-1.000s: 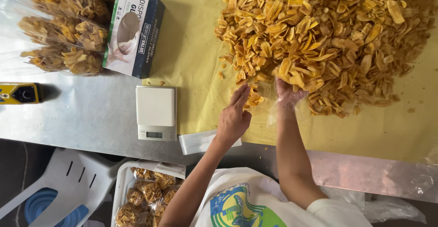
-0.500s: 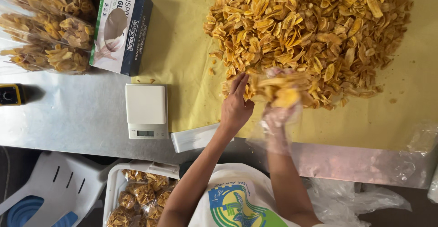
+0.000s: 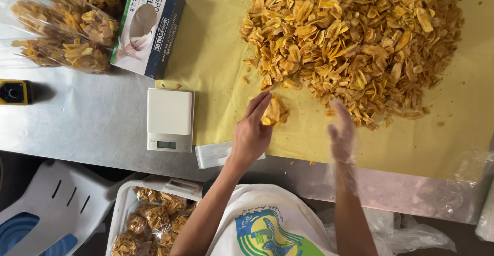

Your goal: The person scoops dried banana chips from a large pile on a table into small plastic bags. Each bag is placed on a digital scale to measure the weight before being set aside. The person wears disposable gloves and uses both hands to handle the chips and bags.

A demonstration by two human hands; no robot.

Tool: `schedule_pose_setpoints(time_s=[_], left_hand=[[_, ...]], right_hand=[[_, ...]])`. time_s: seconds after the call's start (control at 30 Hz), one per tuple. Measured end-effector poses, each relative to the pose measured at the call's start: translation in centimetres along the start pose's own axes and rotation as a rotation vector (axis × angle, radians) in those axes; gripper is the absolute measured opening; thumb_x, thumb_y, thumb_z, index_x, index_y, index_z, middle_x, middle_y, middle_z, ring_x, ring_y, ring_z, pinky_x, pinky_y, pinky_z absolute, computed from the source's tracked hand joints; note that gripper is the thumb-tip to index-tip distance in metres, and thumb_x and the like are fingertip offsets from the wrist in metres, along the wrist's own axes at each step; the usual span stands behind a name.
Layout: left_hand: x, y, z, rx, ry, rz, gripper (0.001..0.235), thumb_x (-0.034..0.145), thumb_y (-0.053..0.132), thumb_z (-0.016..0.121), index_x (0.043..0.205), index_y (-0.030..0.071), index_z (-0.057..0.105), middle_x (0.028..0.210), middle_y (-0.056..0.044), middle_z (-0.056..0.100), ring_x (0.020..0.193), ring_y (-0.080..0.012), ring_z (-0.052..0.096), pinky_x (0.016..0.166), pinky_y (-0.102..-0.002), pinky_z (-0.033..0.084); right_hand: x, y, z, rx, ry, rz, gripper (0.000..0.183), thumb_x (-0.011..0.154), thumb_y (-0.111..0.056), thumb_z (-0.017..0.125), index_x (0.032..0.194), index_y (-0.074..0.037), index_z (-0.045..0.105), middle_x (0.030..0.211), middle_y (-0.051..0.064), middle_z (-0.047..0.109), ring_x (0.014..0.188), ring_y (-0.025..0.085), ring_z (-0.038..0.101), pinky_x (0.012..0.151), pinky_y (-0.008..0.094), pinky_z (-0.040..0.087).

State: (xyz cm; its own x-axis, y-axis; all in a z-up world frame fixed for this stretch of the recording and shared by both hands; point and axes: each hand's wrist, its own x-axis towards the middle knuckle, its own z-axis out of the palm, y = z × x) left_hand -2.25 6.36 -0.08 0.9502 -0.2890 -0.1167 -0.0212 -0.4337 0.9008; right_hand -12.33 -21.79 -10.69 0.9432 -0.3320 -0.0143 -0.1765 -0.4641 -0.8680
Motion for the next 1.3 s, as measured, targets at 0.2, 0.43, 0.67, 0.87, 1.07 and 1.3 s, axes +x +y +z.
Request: schedule_pose_setpoints(time_s=[0.2, 0.43, 0.67, 0.87, 1.07, 1.3], left_hand=[[-0.2, -3.1, -2.3, 0.309, -0.007, 0.099, 0.069, 0.073, -0.010, 0.055, 0.140, 0.004, 0.059, 0.148, -0.006, 0.059, 0.083, -0.0345, 0.071, 0.077, -0.043, 0.058], [-1.2, -5.0, -3.1, 0.311, -0.028, -0.015, 0.063, 0.076, -0.009, 0.054, 0.136, 0.006, 0.061, 0.148, -0.002, 0.058, 0.079, -0.0319, 0.072, 0.073, -0.043, 0.058], [-3.0, -4.6, -8.6, 0.196, 0.137, 0.136, 0.067, 0.075, -0.012, 0.052, 0.139, 0.006, 0.063, 0.147, -0.009, 0.059, 0.101, -0.0309, 0.072, 0.076, -0.038, 0.059], [-4.1, -4.0, -15.3, 0.145, 0.219, 0.001, 0.068, 0.075, -0.016, 0.048, 0.137, 0.007, 0.064, 0.144, -0.008, 0.061, 0.099, -0.0233, 0.072, 0.064, -0.031, 0.053], [-4.8, -9.5, -20.1, 0.200, 0.319, 0.109, 0.071, 0.077, -0.017, 0.048, 0.139, 0.011, 0.067, 0.143, -0.005, 0.064, 0.118, -0.0240, 0.072, 0.076, -0.030, 0.056], [-4.5, -14.6, -21.7, 0.131, 0.268, 0.033, 0.069, 0.077, -0.014, 0.051, 0.140, 0.010, 0.064, 0.148, -0.005, 0.060, 0.100, -0.0223, 0.070, 0.070, -0.030, 0.055]], right_hand=[[-3.7, 13.7, -7.8, 0.192, 0.419, 0.718, 0.067, 0.097, -0.055, 0.053, 0.144, -0.008, 0.048, 0.144, 0.013, 0.055, 0.127, 0.029, 0.058, 0.099, 0.046, 0.051], [-2.3, 17.3, -12.8, 0.728, 0.466, 0.999, 0.055, 0.107, -0.047, 0.039, 0.147, -0.010, 0.041, 0.140, 0.014, 0.058, 0.117, 0.027, 0.064, 0.098, 0.045, 0.050], [6.0, 10.6, -4.5, 0.518, 0.315, 0.936, 0.069, 0.096, -0.062, 0.056, 0.150, -0.023, 0.040, 0.140, 0.017, 0.049, 0.106, 0.029, 0.062, 0.089, 0.045, 0.055], [7.5, 7.6, 1.1, 0.083, 0.386, 0.709, 0.095, 0.086, -0.049, 0.086, 0.155, 0.001, 0.045, 0.140, 0.034, 0.065, 0.111, 0.045, 0.067, 0.088, 0.040, 0.054], [8.8, 12.3, 3.3, -0.482, 0.221, 0.560, 0.109, 0.072, -0.047, 0.098, 0.146, 0.006, 0.039, 0.142, 0.023, 0.055, 0.126, 0.034, 0.052, 0.107, 0.041, 0.040], [6.9, 11.3, 0.4, -0.398, 0.211, 0.703, 0.073, 0.087, -0.032, 0.087, 0.140, 0.008, 0.056, 0.127, 0.020, 0.069, 0.105, 0.027, 0.069, 0.088, 0.036, 0.056]])
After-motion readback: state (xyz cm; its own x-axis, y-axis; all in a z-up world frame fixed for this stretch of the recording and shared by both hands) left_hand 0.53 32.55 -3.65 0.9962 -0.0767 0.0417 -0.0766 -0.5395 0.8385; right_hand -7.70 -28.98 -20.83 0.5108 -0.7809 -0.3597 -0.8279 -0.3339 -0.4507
